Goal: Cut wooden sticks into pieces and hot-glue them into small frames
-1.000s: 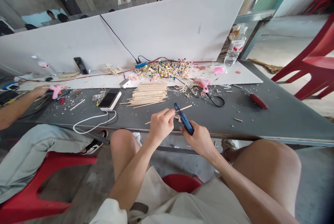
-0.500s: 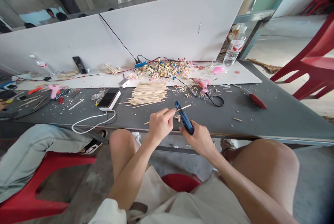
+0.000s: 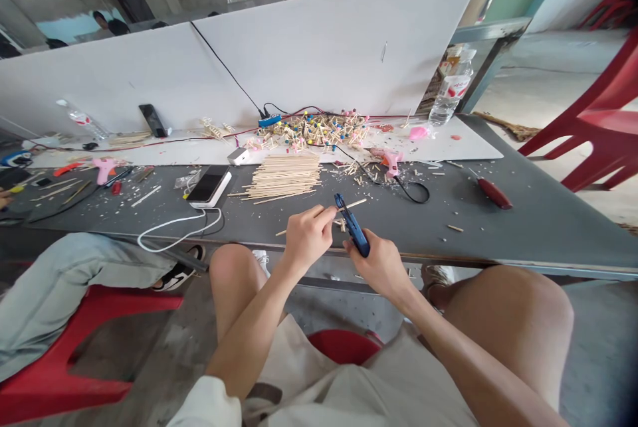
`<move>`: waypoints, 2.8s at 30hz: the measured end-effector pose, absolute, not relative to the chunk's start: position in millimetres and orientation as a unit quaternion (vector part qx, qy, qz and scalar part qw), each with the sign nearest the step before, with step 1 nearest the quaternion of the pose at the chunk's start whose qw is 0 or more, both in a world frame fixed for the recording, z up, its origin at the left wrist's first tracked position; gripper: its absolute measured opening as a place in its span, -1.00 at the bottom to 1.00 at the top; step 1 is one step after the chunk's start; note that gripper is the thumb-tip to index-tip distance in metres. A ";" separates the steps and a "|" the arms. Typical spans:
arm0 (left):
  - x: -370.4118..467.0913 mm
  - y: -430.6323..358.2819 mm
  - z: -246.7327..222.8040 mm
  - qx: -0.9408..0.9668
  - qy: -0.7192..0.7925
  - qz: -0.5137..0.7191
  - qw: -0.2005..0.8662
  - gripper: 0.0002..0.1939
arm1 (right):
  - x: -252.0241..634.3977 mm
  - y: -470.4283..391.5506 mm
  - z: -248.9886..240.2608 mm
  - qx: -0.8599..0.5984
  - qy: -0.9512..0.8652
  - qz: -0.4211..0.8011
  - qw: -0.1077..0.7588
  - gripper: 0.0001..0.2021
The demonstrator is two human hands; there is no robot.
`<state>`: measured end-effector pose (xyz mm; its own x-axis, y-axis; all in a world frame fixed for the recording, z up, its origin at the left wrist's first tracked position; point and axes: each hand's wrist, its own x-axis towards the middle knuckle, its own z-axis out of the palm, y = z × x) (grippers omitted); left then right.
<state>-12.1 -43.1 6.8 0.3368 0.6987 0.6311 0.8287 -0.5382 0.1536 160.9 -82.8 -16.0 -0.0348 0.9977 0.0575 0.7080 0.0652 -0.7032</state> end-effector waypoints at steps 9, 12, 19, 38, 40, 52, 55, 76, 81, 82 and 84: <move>-11.4 -43.1 7.0 -0.811 -0.466 -0.338 0.106 -0.75 | 160.8 -82.9 -18.4 -0.636 -0.677 0.244 0.278 -0.81; -11.2 -42.9 5.7 -0.809 -0.468 -0.339 0.108 -0.75 | 159.6 -82.5 -18.7 -0.637 -0.678 0.243 0.273 -0.83; -10.7 -43.1 6.0 -0.804 -0.487 -0.331 0.085 -0.75 | 157.6 -82.6 -19.0 -0.637 -0.680 0.245 0.269 -0.83; -7.8 -46.4 7.7 -0.796 -0.508 -0.321 0.074 -0.73 | 159.1 -84.9 -14.2 -0.623 -0.676 0.274 0.282 -0.78; -7.8 -46.3 7.4 -0.797 -0.506 -0.322 0.075 -0.73 | 158.9 -85.0 -13.8 -0.623 -0.676 0.275 0.282 -0.78; -8.8 -45.1 10.6 -0.800 -0.506 -0.315 0.074 -0.72 | 159.1 -84.6 -14.7 -0.625 -0.677 0.268 0.280 -0.82; -9.3 -44.8 10.5 -0.800 -0.506 -0.314 0.071 -0.72 | 158.6 -84.6 -14.5 -0.627 -0.678 0.265 0.277 -0.82; -8.4 -45.2 9.6 -0.797 -0.507 -0.327 0.046 -0.73 | 157.7 -81.6 -19.3 -0.635 -0.676 0.258 0.269 -0.84; -8.4 -45.3 9.0 -0.796 -0.507 -0.326 0.047 -0.73 | 157.4 -81.4 -19.8 -0.637 -0.677 0.255 0.265 -0.84; -8.3 -45.5 9.0 -0.796 -0.508 -0.325 0.047 -0.73 | 157.1 -81.5 -19.6 -0.637 -0.678 0.256 0.265 -0.84; -8.1 -45.8 9.2 -0.796 -0.510 -0.323 0.047 -0.73 | 156.7 -81.8 -19.3 -0.636 -0.678 0.256 0.266 -0.84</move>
<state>-8.1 -45.8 9.2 0.2722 0.7812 0.5617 0.8419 -0.4761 0.2541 156.7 -81.8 -19.3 -0.0496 0.9982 0.0341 0.7258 0.0595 -0.6854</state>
